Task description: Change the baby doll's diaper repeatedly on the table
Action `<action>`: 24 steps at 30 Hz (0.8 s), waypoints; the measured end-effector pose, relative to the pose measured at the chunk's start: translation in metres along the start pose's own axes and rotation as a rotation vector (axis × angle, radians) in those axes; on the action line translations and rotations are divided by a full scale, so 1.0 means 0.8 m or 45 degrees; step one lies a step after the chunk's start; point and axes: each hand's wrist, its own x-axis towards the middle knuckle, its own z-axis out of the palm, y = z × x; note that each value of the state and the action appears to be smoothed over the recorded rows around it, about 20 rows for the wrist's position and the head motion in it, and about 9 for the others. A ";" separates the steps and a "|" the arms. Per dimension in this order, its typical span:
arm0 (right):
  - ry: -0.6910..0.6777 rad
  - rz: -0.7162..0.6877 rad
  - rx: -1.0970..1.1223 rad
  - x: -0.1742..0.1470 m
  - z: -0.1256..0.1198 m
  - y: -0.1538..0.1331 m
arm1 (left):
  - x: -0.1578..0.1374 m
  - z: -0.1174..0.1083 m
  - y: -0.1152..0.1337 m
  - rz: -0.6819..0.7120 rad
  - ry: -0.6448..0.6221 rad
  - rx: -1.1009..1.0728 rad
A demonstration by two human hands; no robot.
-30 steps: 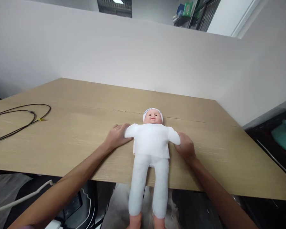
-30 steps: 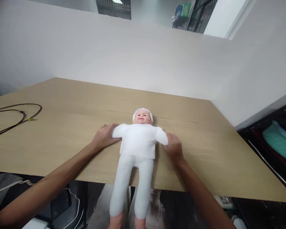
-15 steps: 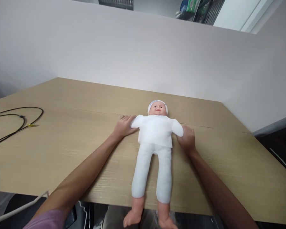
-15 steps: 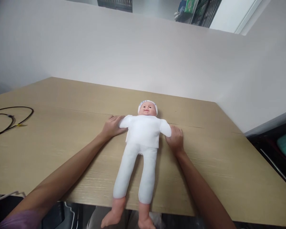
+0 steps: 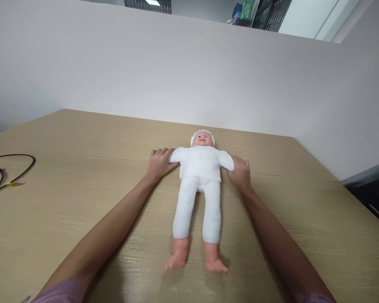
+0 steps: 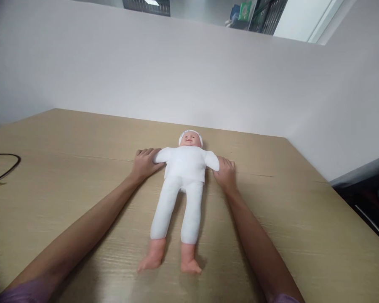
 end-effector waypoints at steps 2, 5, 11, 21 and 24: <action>-0.009 0.008 -0.010 0.008 0.006 0.003 | 0.011 0.008 -0.004 -0.010 0.016 0.011; -0.021 0.014 -0.028 0.016 0.013 0.008 | 0.023 0.016 -0.008 -0.032 0.026 0.020; -0.017 0.027 -0.109 0.020 0.022 0.017 | 0.030 0.023 -0.012 -0.125 -0.052 0.056; 0.037 0.016 0.031 -0.007 0.006 0.012 | -0.002 0.007 -0.013 -0.162 -0.047 0.041; 0.040 0.013 0.104 -0.025 -0.004 0.027 | -0.019 -0.004 -0.021 -0.194 -0.046 -0.012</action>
